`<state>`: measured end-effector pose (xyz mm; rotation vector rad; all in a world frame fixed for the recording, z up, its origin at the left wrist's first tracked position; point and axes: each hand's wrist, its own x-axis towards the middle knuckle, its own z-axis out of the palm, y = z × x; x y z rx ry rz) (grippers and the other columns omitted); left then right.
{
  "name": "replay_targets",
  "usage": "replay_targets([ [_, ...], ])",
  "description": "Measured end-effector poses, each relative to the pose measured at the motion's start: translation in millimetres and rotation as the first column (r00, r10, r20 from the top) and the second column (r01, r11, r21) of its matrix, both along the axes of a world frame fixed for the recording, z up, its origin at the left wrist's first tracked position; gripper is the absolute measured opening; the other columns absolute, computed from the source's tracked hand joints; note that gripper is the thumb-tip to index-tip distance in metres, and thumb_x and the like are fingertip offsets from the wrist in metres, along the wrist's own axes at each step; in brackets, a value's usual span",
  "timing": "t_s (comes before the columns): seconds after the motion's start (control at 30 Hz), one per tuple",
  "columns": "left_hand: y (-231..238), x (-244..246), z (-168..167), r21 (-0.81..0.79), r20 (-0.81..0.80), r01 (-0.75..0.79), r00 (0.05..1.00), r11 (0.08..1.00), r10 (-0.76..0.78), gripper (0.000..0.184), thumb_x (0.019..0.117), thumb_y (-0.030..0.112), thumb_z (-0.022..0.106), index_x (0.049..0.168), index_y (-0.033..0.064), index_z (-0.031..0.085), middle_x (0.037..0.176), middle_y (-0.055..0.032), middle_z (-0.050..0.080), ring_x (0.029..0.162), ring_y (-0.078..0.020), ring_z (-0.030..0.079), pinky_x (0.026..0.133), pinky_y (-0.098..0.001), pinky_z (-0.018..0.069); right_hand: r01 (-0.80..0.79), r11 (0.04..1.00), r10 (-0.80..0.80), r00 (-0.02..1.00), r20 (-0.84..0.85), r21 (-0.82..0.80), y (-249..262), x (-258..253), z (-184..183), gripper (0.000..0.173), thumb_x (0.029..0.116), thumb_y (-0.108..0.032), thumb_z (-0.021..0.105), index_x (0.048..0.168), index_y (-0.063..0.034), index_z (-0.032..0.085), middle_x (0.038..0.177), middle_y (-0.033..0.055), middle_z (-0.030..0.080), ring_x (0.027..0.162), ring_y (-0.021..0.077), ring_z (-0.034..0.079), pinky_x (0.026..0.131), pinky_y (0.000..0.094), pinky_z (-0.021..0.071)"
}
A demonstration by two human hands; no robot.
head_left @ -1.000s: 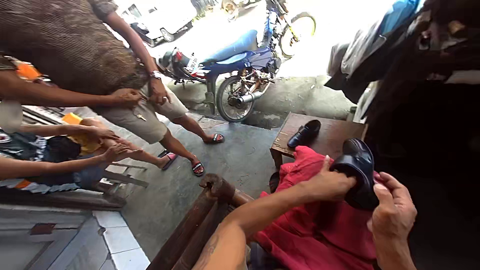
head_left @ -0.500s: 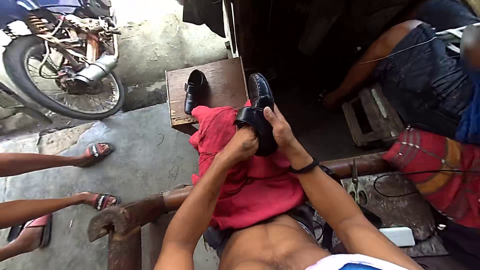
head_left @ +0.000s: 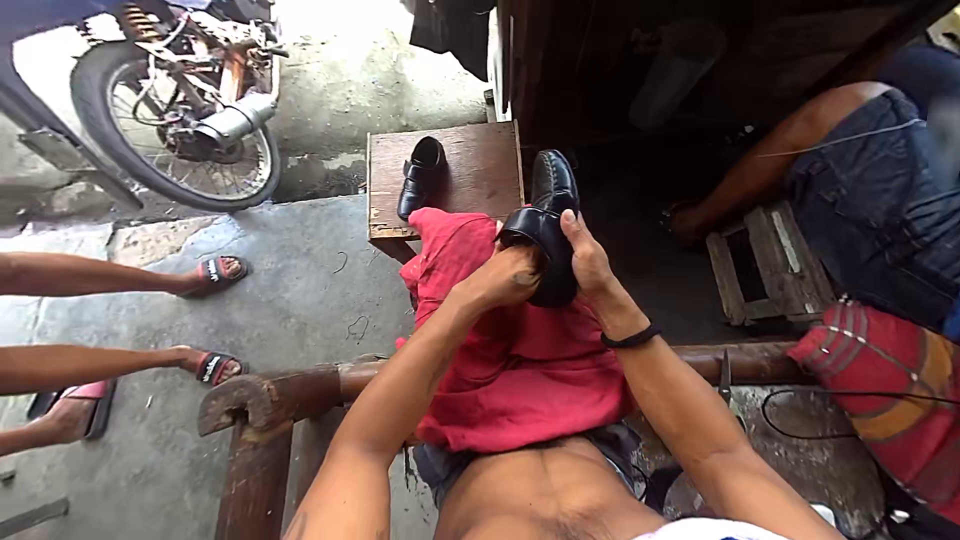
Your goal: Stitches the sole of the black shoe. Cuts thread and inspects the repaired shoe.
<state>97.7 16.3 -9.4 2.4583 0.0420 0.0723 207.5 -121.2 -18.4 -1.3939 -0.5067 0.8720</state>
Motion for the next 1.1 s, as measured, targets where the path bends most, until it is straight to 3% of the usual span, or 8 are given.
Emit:
replay_targets([
  [0.13,5,5,-1,0.005,0.102,-0.02,0.995,1.0,0.019,0.017,0.0961,0.014,0.062,0.1,0.0018,0.072,0.094,-0.0149,0.072,0.094,-0.0296,0.071,0.085,-0.0524,0.0566,0.059,0.996,-0.055,0.997,-0.058,0.068,7,6,-9,0.062,0.1068,-0.06,0.035,0.157,-0.0242,0.039,0.141,0.0019,0.061,0.128,0.0147,0.06,0.106,0.0438,0.0524],
  [0.23,0,3,-15,0.143,0.303,-0.101,0.952,0.984,0.054,0.01,0.0936,0.014,0.066,0.092,0.0102,0.075,0.094,-0.0087,0.072,0.092,-0.0255,0.071,0.078,-0.0493,0.0589,0.074,0.99,-0.06,0.992,-0.114,0.121,12,12,-13,0.06,0.108,-0.057,0.034,0.154,-0.0196,0.04,0.138,0.0047,0.063,0.126,0.0169,0.061,0.105,0.0445,0.0533],
  [0.37,1,4,-18,0.214,0.29,-0.028,0.956,0.976,-0.036,0.015,0.0933,0.015,0.061,0.092,0.0115,0.075,0.096,-0.0059,0.073,0.102,-0.026,0.069,0.095,-0.0576,0.0488,0.099,0.986,-0.079,0.986,-0.146,0.136,13,10,-17,0.057,0.1093,-0.054,0.033,0.152,-0.0181,0.043,0.136,0.0052,0.063,0.124,0.017,0.062,0.104,0.0431,0.0533],
  [0.53,9,7,-6,0.144,0.107,0.087,0.989,0.986,-0.103,0.016,0.0953,0.017,0.064,0.105,0.0083,0.073,0.103,-0.0086,0.072,0.107,-0.0267,0.067,0.098,-0.0569,0.0493,0.086,0.982,-0.06,0.986,-0.153,0.167,14,12,-20,0.054,0.1109,-0.05,0.028,0.152,-0.0176,0.042,0.136,0.0061,0.063,0.125,0.0175,0.062,0.105,0.0432,0.0531],
  [0.67,5,10,-12,0.155,0.122,0.015,0.992,0.988,-0.035,0.012,0.0926,0.015,0.068,0.1,0.0074,0.072,0.097,-0.0089,0.072,0.102,-0.0259,0.068,0.095,-0.0537,0.0519,0.065,0.982,-0.047,0.993,-0.106,0.176,16,12,-18,0.055,0.111,-0.049,0.028,0.154,-0.0182,0.04,0.137,0.0053,0.063,0.127,0.0166,0.061,0.107,0.0422,0.0516],
  [0.8,5,12,-9,0.097,0.122,0.023,0.992,0.995,-0.035,0.016,0.093,0.015,0.067,0.103,0.0032,0.071,0.097,-0.0118,0.071,0.099,-0.0265,0.068,0.093,-0.0502,0.0535,0.071,0.981,-0.054,0.994,-0.095,0.179,15,11,-16,0.053,0.1113,-0.048,0.027,0.151,-0.0168,0.043,0.133,0.0046,0.065,0.124,0.0158,0.062,0.106,0.0412,0.0529],
  [0.93,4,12,-10,0.1,0.1,0.072,0.992,0.992,-0.082,0.013,0.0942,0.017,0.065,0.098,0.0081,0.074,0.093,-0.0071,0.073,0.1,-0.0243,0.068,0.097,-0.055,0.0498,0.094,0.98,-0.081,0.993,-0.081,0.176,14,9,-17,0.054,0.1113,-0.048,0.026,0.151,-0.0165,0.044,0.134,0.005,0.064,0.124,0.0165,0.062,0.106,0.0425,0.0525],
  [1.1,3,11,-10,0.084,0.038,0.054,0.998,0.995,-0.057,0.015,0.095,0.017,0.064,0.099,0.0072,0.075,0.095,-0.0081,0.073,0.101,-0.0253,0.068,0.097,-0.0562,0.0491,0.091,0.982,-0.078,0.993,-0.085,0.163,16,8,-19,0.054,0.1114,-0.048,0.025,0.151,-0.0165,0.043,0.133,0.0052,0.064,0.123,0.0167,0.062,0.105,0.0433,0.053],
])
